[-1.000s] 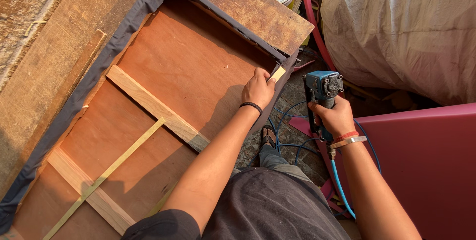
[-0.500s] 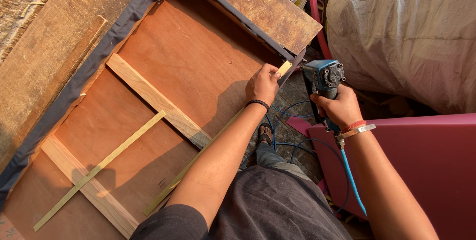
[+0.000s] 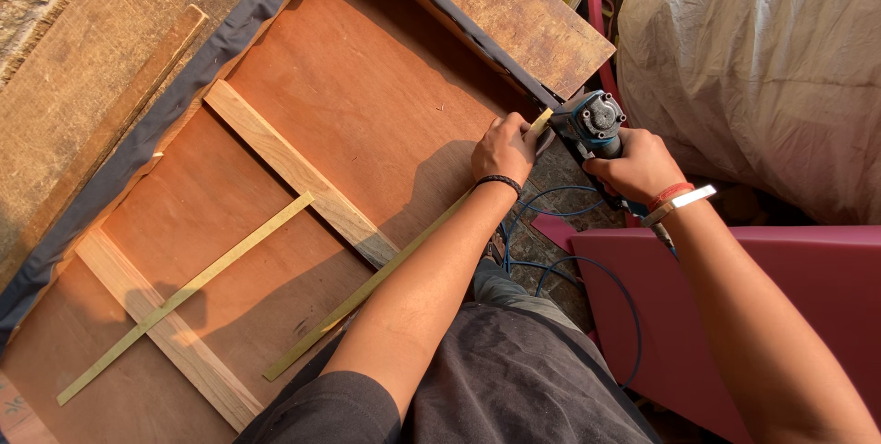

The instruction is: The person carries thin wooden slats across the workshop, positions them across a wooden furniture frame, and staples them in place with a pneumatic nail gun. They then pull gray fabric over the frame, stretch it taut, and staple the fabric along the frame edges, working around the sides.

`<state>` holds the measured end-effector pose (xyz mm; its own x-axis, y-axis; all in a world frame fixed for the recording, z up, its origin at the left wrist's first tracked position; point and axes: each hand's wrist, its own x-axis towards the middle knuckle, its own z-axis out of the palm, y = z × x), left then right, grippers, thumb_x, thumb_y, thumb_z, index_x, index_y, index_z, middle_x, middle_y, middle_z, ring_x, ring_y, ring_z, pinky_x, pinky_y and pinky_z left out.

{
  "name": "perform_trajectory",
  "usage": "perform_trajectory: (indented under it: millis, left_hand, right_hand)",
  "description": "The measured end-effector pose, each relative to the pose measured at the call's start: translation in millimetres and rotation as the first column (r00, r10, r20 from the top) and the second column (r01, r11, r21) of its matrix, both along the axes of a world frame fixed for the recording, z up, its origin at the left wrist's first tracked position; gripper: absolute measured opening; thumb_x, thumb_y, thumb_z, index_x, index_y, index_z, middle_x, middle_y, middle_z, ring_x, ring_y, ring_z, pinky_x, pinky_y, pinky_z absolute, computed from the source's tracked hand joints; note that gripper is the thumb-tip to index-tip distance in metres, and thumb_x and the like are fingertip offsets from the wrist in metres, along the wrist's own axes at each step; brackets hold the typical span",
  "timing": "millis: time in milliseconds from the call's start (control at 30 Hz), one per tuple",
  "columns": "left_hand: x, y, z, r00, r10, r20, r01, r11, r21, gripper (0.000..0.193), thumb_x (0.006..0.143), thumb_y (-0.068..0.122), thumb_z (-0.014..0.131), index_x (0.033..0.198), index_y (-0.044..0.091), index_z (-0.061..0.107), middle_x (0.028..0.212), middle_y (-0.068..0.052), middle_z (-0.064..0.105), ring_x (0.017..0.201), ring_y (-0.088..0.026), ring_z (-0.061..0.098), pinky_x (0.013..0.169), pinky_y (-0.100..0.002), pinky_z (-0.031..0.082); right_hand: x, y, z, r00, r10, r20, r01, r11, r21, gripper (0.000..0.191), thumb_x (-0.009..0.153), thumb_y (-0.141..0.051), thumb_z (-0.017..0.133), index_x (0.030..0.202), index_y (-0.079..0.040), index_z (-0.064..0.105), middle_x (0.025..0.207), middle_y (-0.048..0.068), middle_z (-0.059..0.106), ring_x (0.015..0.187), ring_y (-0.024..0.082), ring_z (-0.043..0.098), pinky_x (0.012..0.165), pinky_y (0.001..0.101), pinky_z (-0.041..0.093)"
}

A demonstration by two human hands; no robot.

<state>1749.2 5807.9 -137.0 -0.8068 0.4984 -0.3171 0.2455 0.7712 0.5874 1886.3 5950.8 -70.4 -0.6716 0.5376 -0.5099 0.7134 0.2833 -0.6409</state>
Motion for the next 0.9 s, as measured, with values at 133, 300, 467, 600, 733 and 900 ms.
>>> perform_trajectory:
  millis: [133,300,467,600,733,900]
  left_hand:
    - [0,0,-3,0.998,-0.059,0.0,0.059,0.996,-0.06,0.019,0.098,0.037,0.062,0.107,0.021,0.067,0.115,-0.004,0.067,0.099,-0.029,0.071,0.082,-0.043,0.059]
    - [1,-3,5,0.993,-0.114,-0.03,0.111,0.991,-0.077,0.024,0.102,0.039,0.06,0.111,0.018,0.068,0.114,-0.006,0.067,0.097,-0.028,0.073,0.084,-0.043,0.059]
    - [11,-49,16,0.973,-0.214,-0.091,0.2,0.969,-0.142,0.039,0.096,0.031,0.065,0.134,0.022,0.065,0.121,-0.009,0.064,0.096,-0.03,0.074,0.079,-0.041,0.061]
    - [17,-69,17,0.984,-0.152,-0.096,0.138,0.98,-0.14,0.037,0.096,0.033,0.067,0.132,0.022,0.068,0.119,-0.008,0.064,0.097,-0.029,0.073,0.081,-0.042,0.06]
    - [15,-67,14,0.996,-0.072,-0.058,0.065,0.99,-0.123,0.035,0.094,0.031,0.069,0.127,0.022,0.071,0.127,-0.007,0.06,0.097,-0.028,0.073,0.081,-0.042,0.061]
    - [16,-68,12,0.998,-0.05,-0.047,0.043,0.99,-0.133,0.035,0.093,0.031,0.069,0.127,0.024,0.071,0.128,-0.006,0.059,0.098,-0.029,0.072,0.081,-0.043,0.062]
  right_hand:
    - [-8,4,4,0.997,0.053,0.05,-0.054,0.998,0.027,0.024,0.078,-0.019,0.077,0.082,0.004,0.071,0.062,0.013,0.069,0.056,0.021,0.068,0.058,0.038,0.054]
    - [-16,2,4,0.994,0.056,0.094,-0.061,0.997,0.048,0.024,0.079,-0.019,0.075,0.075,0.004,0.071,0.062,0.015,0.069,0.056,0.023,0.068,0.06,0.0389,0.054]
    - [-18,5,7,0.995,0.059,0.081,-0.062,0.998,0.033,0.024,0.078,-0.018,0.074,0.072,0.005,0.071,0.061,0.013,0.069,0.055,0.022,0.067,0.06,0.037,0.054]
    - [-17,0,6,0.993,0.073,0.092,-0.073,0.997,-0.005,0.023,0.077,-0.02,0.075,0.072,0.002,0.071,0.059,0.012,0.068,0.054,0.022,0.066,0.059,0.0366,0.053]
    - [-22,-10,4,0.989,0.087,0.119,-0.089,0.996,0.012,0.028,0.079,-0.02,0.075,0.07,0.006,0.07,0.059,0.014,0.068,0.054,0.023,0.066,0.058,0.0381,0.053]
    - [-22,-21,12,0.983,0.13,0.129,-0.132,0.991,0.009,0.03,0.079,-0.023,0.077,0.07,0.005,0.071,0.058,0.013,0.068,0.053,0.022,0.066,0.058,0.0376,0.053]
